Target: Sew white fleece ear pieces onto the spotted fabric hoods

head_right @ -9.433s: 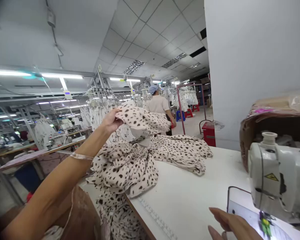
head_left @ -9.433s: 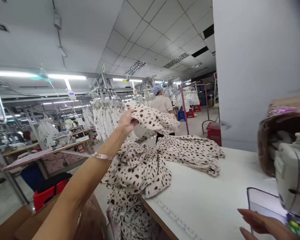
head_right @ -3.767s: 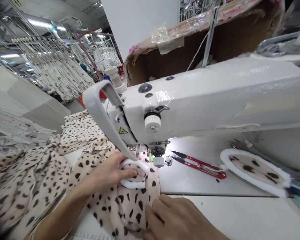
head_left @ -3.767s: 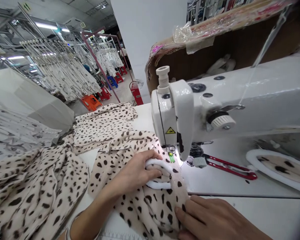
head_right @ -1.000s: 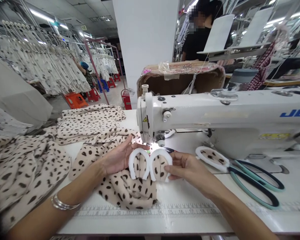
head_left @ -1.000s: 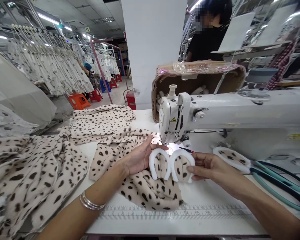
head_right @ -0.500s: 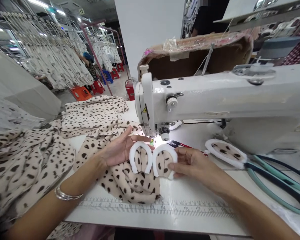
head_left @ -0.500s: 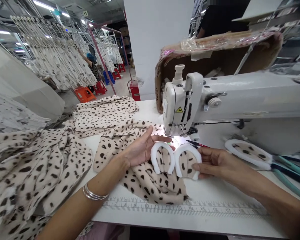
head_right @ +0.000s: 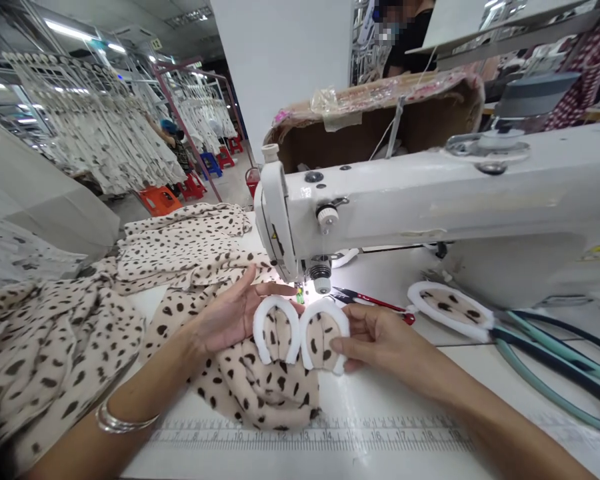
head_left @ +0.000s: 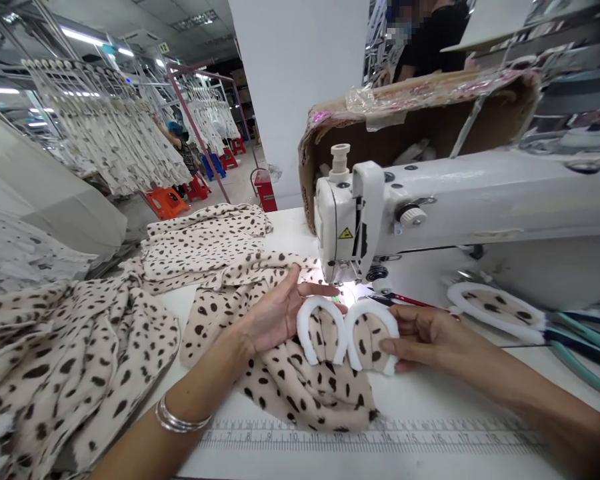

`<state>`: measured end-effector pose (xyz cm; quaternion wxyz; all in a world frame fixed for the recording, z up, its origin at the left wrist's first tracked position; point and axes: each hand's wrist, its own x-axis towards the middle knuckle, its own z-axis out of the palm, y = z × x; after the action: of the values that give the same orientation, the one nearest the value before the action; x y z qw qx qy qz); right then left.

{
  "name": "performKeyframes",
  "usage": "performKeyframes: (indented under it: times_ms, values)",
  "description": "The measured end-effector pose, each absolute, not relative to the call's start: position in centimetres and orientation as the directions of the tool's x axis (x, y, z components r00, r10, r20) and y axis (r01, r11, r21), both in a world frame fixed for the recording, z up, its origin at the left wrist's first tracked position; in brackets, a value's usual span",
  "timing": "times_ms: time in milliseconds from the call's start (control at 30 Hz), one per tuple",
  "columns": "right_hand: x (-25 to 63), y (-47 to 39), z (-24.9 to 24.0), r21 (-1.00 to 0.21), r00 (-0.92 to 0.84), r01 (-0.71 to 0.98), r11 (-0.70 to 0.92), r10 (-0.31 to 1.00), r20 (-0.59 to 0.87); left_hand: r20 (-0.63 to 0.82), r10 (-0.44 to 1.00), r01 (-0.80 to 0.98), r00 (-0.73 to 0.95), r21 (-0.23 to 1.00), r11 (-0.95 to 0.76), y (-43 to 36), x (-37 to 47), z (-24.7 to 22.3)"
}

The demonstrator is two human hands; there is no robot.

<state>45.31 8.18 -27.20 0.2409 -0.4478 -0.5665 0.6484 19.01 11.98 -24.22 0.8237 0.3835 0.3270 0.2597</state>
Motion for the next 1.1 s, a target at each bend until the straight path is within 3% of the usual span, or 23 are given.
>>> performKeyframes:
  times_ms: [200,333,433,567,700,800,1100]
  values:
    - [45.2,8.1,-26.9,-0.961,-0.501,0.19,-0.202,0.822,-0.272,-0.389,0.707,-0.097,0.59,0.836,0.541,11.9,19.1,-23.9]
    - [46.6,8.1,-27.1,-0.937,-0.44,0.284,-0.204,0.84,-0.317,-0.343,0.795,0.231,0.501,0.938,0.259,11.6,18.8,-22.8]
    - [47.6,8.3,-27.0,-0.918,-0.37,0.32,-0.233,0.862,-0.348,-0.274,0.809,0.363,0.52,0.928,0.08,11.5,18.4,-22.0]
    - [46.6,8.0,-25.7,-0.95,-0.454,0.241,-0.2,0.842,-0.292,-0.341,0.786,0.324,0.516,0.927,0.189,11.4,18.4,-22.1]
    - [43.3,7.5,-24.0,-0.955,-0.552,0.127,-0.27,0.78,-0.294,-0.419,0.765,0.123,0.49,0.902,0.415,11.2,19.0,-23.1]
    - [41.2,7.7,-24.0,-0.942,-0.579,0.107,-0.32,0.75,-0.32,-0.414,0.767,-0.001,0.49,0.88,0.475,11.1,19.4,-23.5]
    - [40.7,8.2,-25.9,-0.925,-0.385,0.317,-0.208,0.864,-0.326,-0.442,0.764,-0.033,0.47,0.856,0.516,10.6,19.7,-23.0]
